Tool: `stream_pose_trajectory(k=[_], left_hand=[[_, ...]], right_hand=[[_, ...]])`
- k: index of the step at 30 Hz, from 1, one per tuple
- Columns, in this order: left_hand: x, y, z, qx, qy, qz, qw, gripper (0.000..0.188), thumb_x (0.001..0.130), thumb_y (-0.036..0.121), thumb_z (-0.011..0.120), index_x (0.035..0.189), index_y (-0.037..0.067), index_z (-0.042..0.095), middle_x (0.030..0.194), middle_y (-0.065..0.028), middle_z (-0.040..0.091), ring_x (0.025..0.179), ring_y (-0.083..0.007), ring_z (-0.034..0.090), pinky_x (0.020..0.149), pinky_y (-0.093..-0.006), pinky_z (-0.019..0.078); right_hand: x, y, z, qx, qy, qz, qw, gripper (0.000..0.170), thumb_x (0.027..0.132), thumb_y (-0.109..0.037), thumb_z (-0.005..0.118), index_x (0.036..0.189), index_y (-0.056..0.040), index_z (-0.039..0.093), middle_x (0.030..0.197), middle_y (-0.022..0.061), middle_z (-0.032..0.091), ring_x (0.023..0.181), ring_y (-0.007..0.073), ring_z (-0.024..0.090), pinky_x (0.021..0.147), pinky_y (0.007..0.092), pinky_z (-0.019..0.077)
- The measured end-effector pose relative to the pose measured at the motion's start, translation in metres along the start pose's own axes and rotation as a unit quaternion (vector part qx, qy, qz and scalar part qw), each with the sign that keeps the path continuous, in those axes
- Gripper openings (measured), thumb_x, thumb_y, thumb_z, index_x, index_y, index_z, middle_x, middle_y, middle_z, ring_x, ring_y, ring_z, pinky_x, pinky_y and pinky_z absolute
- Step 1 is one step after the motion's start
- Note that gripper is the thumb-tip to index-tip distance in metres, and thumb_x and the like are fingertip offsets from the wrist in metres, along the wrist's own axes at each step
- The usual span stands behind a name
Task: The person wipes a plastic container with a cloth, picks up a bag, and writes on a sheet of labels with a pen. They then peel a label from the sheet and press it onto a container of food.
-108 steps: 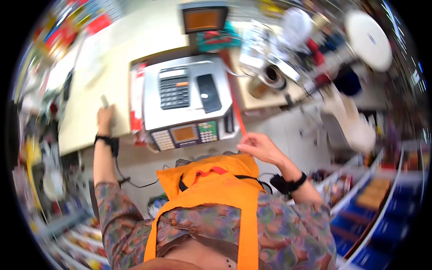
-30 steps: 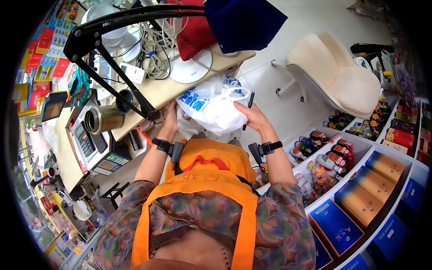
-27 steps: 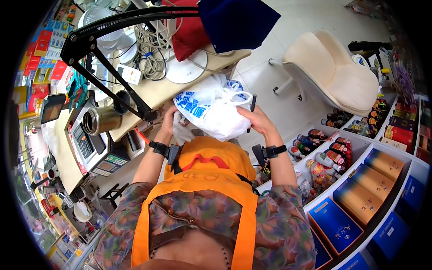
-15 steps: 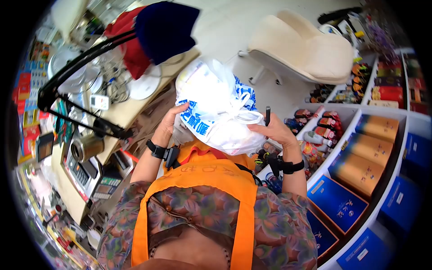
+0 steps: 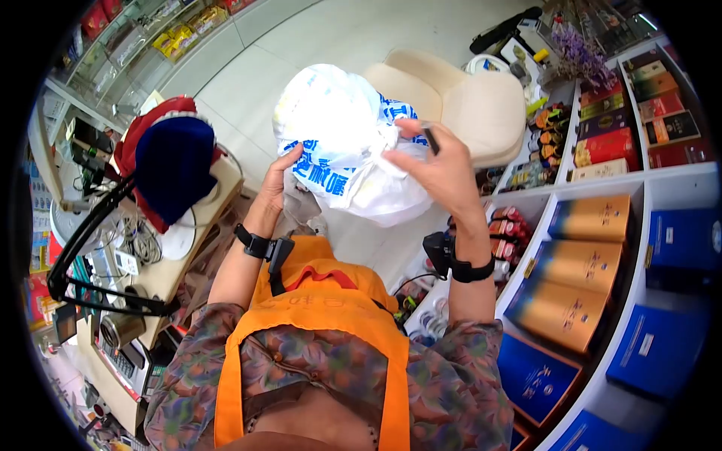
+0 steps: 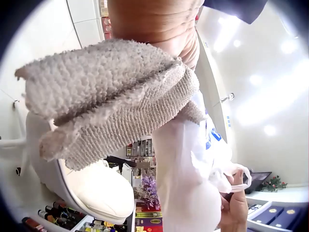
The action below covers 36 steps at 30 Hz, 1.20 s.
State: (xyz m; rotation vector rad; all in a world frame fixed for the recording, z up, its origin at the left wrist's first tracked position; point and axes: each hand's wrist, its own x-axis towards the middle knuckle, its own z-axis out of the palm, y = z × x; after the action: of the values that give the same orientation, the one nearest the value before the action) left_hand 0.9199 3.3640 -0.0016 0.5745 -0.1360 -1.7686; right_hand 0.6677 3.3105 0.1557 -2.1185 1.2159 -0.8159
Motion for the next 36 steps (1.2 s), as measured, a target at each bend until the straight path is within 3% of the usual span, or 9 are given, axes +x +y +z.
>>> stream_pose_trajectory(k=[3, 14, 21, 24, 29, 30, 32, 34, 36], left_hand=[[0.041, 0.026, 0.012, 0.040, 0.007, 0.062, 0.997, 0.049, 0.084, 0.020, 0.069, 0.127, 0.004, 0.050, 0.110, -0.0096, 0.064, 0.095, -0.0198, 0.065, 0.081, -0.0313, 0.0549], [0.192, 0.089, 0.070, 0.063, -0.006, 0.183, 0.981, 0.036, 0.088, 0.016, 0.065, 0.120, 0.004, 0.054, 0.103, -0.0069, 0.067, 0.083, -0.0152, 0.067, 0.068, -0.0272, 0.0561], [0.260, 0.109, 0.126, 0.033, 0.028, 0.250, 0.967, 0.036, 0.088, 0.015, 0.065, 0.120, 0.004, 0.054, 0.103, -0.0059, 0.066, 0.082, -0.0142, 0.066, 0.065, -0.0273, 0.0553], [0.288, 0.126, 0.125, 0.032, 0.025, 0.233, 0.972, 0.035, 0.089, 0.018, 0.065, 0.119, 0.004, 0.054, 0.103, -0.0060, 0.065, 0.082, -0.0144, 0.066, 0.064, -0.0274, 0.0544], [0.353, 0.168, 0.116, 0.045, 0.077, 0.146, 0.985, 0.029, 0.089, 0.024, 0.064, 0.111, 0.006, 0.056, 0.086, -0.0040, 0.067, 0.061, -0.0115, 0.064, 0.043, -0.0210, 0.0456], [0.363, 0.178, 0.115, 0.061, 0.093, 0.126, 0.986, 0.028, 0.089, 0.024, 0.064, 0.110, 0.007, 0.057, 0.083, -0.0035, 0.067, 0.058, -0.0108, 0.063, 0.040, -0.0202, 0.0438], [0.398, 0.204, 0.126, 0.060, 0.108, 0.125, 0.985, 0.038, 0.089, 0.023, 0.064, 0.119, 0.002, 0.054, 0.101, -0.0089, 0.066, 0.085, -0.0184, 0.066, 0.070, -0.0294, 0.0547], [0.415, 0.218, 0.120, 0.061, 0.083, 0.088, 0.991, 0.042, 0.090, 0.023, 0.063, 0.123, 0.000, 0.052, 0.108, -0.0101, 0.064, 0.096, -0.0215, 0.064, 0.083, -0.0341, 0.0526], [0.462, 0.249, 0.108, 0.022, 0.036, 0.060, 0.997, 0.040, 0.090, 0.024, 0.062, 0.121, 0.001, 0.053, 0.107, -0.0087, 0.065, 0.093, -0.0199, 0.065, 0.079, -0.0324, 0.0533]], right_hand=[[0.058, 0.011, 0.013, -0.141, 0.006, -0.024, 0.990, 0.037, 0.074, -0.027, 0.074, 0.103, -0.0041, 0.065, 0.097, 0.0123, 0.065, 0.090, 0.0295, 0.063, 0.078, 0.0358, 0.0488], [0.223, 0.064, -0.003, -0.218, 0.192, -0.048, 0.956, 0.025, 0.079, -0.008, 0.062, 0.104, -0.0039, 0.061, 0.089, 0.0150, 0.065, 0.080, 0.0342, 0.064, 0.071, 0.0434, 0.0493], [0.299, 0.100, -0.016, -0.254, 0.175, 0.001, 0.951, 0.021, 0.084, -0.005, 0.057, 0.104, -0.0024, 0.060, 0.091, 0.0176, 0.064, 0.084, 0.0374, 0.063, 0.073, 0.0447, 0.0487], [0.329, 0.113, -0.020, -0.145, 0.170, -0.019, 0.975, 0.021, 0.083, -0.004, 0.059, 0.103, -0.0015, 0.060, 0.091, 0.0184, 0.064, 0.084, 0.0375, 0.063, 0.073, 0.0439, 0.0487], [0.386, 0.113, -0.022, 0.251, 0.090, -0.010, 0.964, 0.017, 0.087, -0.001, 0.056, 0.104, 0.0016, 0.056, 0.095, 0.0058, 0.057, 0.074, 0.0061, 0.055, 0.062, 0.0196, 0.0433], [0.394, 0.115, -0.021, 0.374, 0.042, 0.005, 0.926, 0.020, 0.087, -0.001, 0.056, 0.106, 0.0010, 0.054, 0.096, 0.0062, 0.057, 0.072, 0.0058, 0.053, 0.060, 0.0190, 0.0419], [0.428, 0.120, -0.015, 0.601, -0.043, 0.035, 0.797, 0.025, 0.086, -0.002, 0.055, 0.111, -0.0001, 0.051, 0.098, 0.0069, 0.056, 0.068, 0.0053, 0.049, 0.058, 0.0177, 0.0391], [0.442, 0.119, -0.008, 0.617, -0.055, 0.003, 0.785, 0.028, 0.088, -0.005, 0.056, 0.114, -0.0024, 0.047, 0.097, 0.0057, 0.054, 0.064, 0.0037, 0.043, 0.051, 0.0146, 0.0319], [0.470, 0.125, 0.006, 0.657, -0.092, -0.022, 0.748, 0.029, 0.088, -0.011, 0.059, 0.113, -0.0019, 0.047, 0.087, 0.0031, 0.053, 0.059, 0.0031, 0.042, 0.046, 0.0160, 0.0291]])
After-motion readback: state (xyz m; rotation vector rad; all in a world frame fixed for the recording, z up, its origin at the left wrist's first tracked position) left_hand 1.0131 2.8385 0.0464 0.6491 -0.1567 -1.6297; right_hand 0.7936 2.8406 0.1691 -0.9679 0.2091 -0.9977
